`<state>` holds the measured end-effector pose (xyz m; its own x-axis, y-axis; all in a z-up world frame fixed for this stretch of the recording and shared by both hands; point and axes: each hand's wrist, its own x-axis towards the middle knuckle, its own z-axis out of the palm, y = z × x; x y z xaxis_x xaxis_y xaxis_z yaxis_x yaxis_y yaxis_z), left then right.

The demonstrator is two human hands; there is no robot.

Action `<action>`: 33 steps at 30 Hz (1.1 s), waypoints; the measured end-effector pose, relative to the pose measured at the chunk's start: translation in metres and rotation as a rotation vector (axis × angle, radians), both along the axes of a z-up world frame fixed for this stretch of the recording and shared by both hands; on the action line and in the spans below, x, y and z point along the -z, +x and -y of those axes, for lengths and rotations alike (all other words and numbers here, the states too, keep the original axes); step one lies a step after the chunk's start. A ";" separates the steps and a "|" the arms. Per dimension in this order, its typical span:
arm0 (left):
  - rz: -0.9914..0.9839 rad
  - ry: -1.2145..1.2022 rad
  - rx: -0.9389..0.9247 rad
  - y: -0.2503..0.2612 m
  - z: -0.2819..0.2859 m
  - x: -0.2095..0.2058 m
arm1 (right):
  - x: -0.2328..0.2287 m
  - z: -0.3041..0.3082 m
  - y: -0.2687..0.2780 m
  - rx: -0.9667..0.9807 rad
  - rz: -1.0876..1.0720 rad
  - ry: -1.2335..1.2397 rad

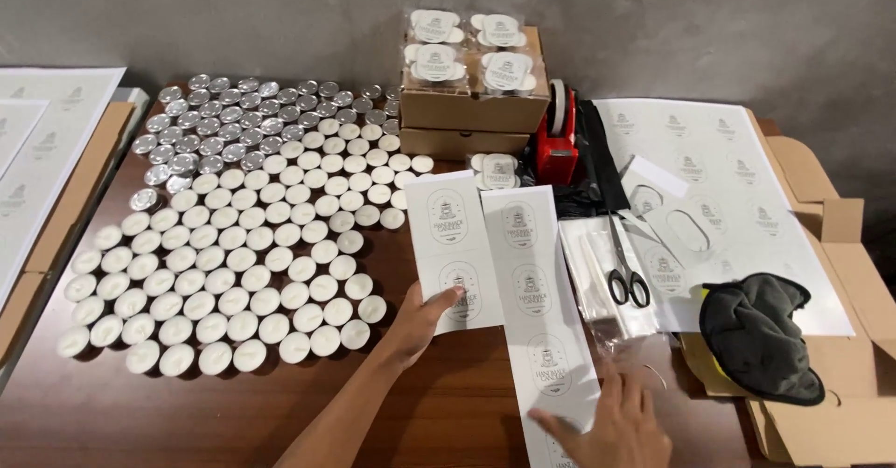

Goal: Cutting individual circular labels from a printed sheet using scissors at a workspace.

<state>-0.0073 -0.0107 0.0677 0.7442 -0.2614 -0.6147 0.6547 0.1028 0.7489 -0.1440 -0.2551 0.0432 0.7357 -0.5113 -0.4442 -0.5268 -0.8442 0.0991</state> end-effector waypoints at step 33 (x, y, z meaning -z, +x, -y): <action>0.072 -0.104 -0.232 0.001 0.027 -0.005 | -0.106 0.211 0.013 0.453 0.905 0.716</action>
